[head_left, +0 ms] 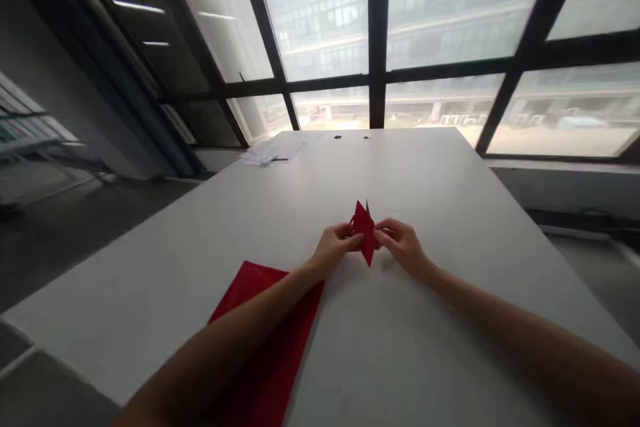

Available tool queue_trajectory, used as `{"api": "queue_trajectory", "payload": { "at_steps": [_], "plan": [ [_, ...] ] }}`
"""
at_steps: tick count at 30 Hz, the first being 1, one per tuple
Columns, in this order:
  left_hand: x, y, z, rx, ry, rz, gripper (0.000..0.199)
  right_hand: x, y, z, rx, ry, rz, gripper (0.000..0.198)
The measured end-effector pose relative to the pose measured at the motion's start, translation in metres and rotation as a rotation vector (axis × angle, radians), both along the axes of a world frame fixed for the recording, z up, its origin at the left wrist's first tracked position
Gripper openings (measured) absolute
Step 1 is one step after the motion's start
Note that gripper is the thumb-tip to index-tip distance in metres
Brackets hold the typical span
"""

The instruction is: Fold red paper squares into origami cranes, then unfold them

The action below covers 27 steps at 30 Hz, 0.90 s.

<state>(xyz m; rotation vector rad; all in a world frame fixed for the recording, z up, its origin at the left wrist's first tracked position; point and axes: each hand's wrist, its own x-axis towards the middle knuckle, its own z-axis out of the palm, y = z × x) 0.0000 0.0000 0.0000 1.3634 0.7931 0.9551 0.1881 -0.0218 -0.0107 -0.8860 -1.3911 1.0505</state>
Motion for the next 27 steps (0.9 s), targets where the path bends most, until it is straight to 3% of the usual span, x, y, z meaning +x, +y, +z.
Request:
{"api": "queue_trajectory", "payload": {
  "at_steps": [6, 23, 27],
  "plan": [
    [0.0019, -0.0028, -0.0051, 0.072, 0.011, 0.147, 0.047, -0.0006, 0.0031, -0.0027, -0.017, 0.096, 0.009, 0.032],
    [0.0032, -0.0047, -0.0036, 0.25, 0.076, 0.138, 0.047, -0.0016, 0.0058, -0.0046, 0.046, 0.064, 0.039, 0.031],
    [0.0024, -0.0028, -0.005, 0.291, 0.128, 0.145, 0.033, -0.0021, 0.0074, -0.0071, 0.084, 0.026, -0.02, 0.03]
  ]
}}
